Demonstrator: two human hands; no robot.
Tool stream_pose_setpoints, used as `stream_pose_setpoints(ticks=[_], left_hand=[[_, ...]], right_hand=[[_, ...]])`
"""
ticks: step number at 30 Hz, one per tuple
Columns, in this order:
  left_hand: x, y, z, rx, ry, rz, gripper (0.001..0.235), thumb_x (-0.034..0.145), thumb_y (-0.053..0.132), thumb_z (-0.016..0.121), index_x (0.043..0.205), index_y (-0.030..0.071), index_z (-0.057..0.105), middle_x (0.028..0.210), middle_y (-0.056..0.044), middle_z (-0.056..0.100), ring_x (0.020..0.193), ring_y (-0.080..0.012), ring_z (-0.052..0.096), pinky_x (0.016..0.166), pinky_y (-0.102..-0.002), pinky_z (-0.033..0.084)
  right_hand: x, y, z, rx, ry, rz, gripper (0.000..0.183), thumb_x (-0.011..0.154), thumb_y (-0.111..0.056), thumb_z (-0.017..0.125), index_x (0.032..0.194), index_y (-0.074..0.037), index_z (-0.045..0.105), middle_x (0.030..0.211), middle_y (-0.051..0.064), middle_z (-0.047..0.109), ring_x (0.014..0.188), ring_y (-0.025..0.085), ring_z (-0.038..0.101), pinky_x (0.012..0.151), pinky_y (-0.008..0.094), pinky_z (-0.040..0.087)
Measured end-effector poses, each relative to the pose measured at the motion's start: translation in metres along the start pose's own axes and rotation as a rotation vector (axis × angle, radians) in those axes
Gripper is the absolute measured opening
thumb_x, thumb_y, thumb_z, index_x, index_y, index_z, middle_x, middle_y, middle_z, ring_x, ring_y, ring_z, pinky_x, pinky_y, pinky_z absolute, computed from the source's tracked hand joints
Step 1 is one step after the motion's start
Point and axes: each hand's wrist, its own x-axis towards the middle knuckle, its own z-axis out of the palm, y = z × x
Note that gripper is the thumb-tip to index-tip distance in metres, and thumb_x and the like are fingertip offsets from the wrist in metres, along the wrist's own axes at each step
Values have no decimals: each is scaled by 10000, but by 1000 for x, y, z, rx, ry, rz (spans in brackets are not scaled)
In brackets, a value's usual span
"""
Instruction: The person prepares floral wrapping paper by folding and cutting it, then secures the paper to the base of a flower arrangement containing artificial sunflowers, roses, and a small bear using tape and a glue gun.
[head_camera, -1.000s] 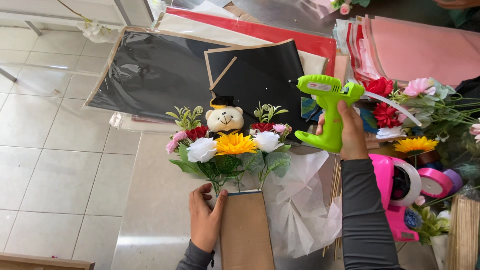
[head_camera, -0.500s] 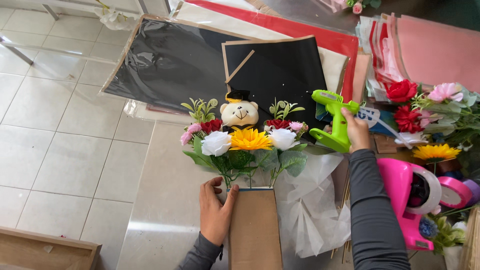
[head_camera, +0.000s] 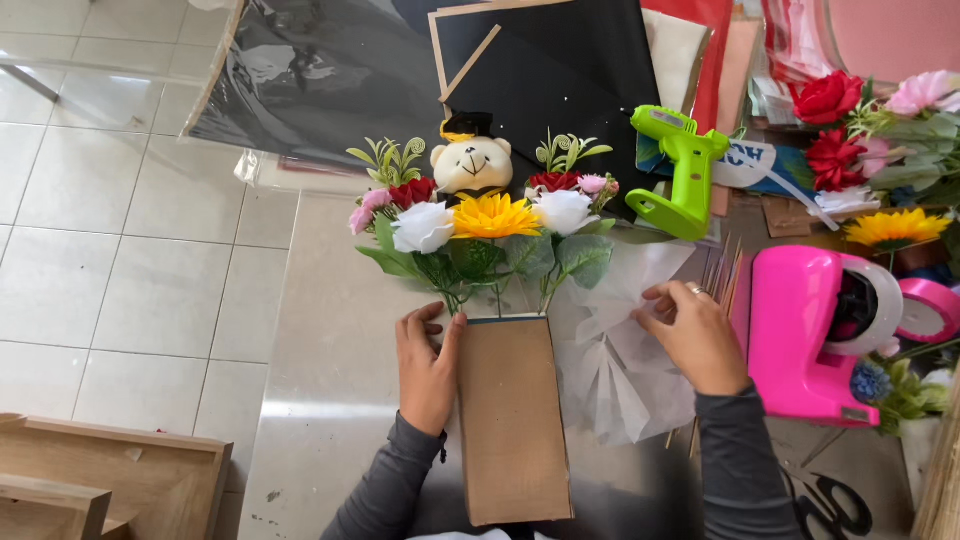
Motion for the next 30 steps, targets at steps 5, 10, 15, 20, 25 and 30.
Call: stream_pose_setpoints(ticks=[5, 10, 15, 20, 25, 30], left_hand=[[-27, 0, 5, 16, 88, 113, 586, 1007, 503, 633, 1356, 41, 537, 1314, -178, 465, 1208, -355, 555, 1043, -467, 491], [-52, -1, 5, 96, 170, 469, 458, 985, 322, 695, 1365, 106, 558, 1307, -127, 468, 1261, -381, 489, 1120, -505, 365], [-78, 12, -1, 513, -289, 1101, 584, 982, 648, 507, 1463, 317, 541, 1584, -60, 441, 1513, -286, 344, 1168, -538, 159], [-92, -12, 7, 696, -705, 1421, 963, 675, 830, 662, 1500, 357, 511, 1526, -67, 595, 1580, -318, 357, 1239, -649, 177], [-97, -15, -16, 611, -646, 1447, 467, 838, 127, 613, 1300, 153, 677, 1294, -126, 582, 1465, -375, 471, 1142, -579, 351], [-87, -20, -47, 589, -617, 1440, 345, 937, 118, 589, 1268, 166, 674, 1292, -102, 605, 1464, -348, 478, 1180, -558, 353]], right_hand=[[-18, 18, 31, -116, 443, 22, 247, 1050, -479, 740, 990, -246, 685, 839, -31, 623, 835, 211, 698, 786, 384, 583], [-28, -21, 19, -192, 349, -273, 481, 712, -270, 893, 1170, -310, 752, 1130, -19, 608, 1023, 250, 680, 858, 425, 604], [-36, -26, -4, 44, 526, -426, 124, 931, -11, 767, 1038, -73, 753, 1101, 110, 661, 993, 310, 668, 851, 445, 540], [-58, -33, -5, -72, 306, -774, 251, 899, -171, 803, 1100, -53, 711, 1094, 107, 738, 1016, 274, 677, 968, 452, 535], [-66, -23, 30, -153, -22, -816, 350, 779, -137, 718, 1109, -245, 674, 1274, 73, 587, 1126, 309, 613, 974, 463, 470], [-66, -8, 1, 506, -55, -557, 258, 888, -149, 726, 1145, -126, 723, 1231, 80, 639, 1173, 228, 648, 1066, 360, 494]])
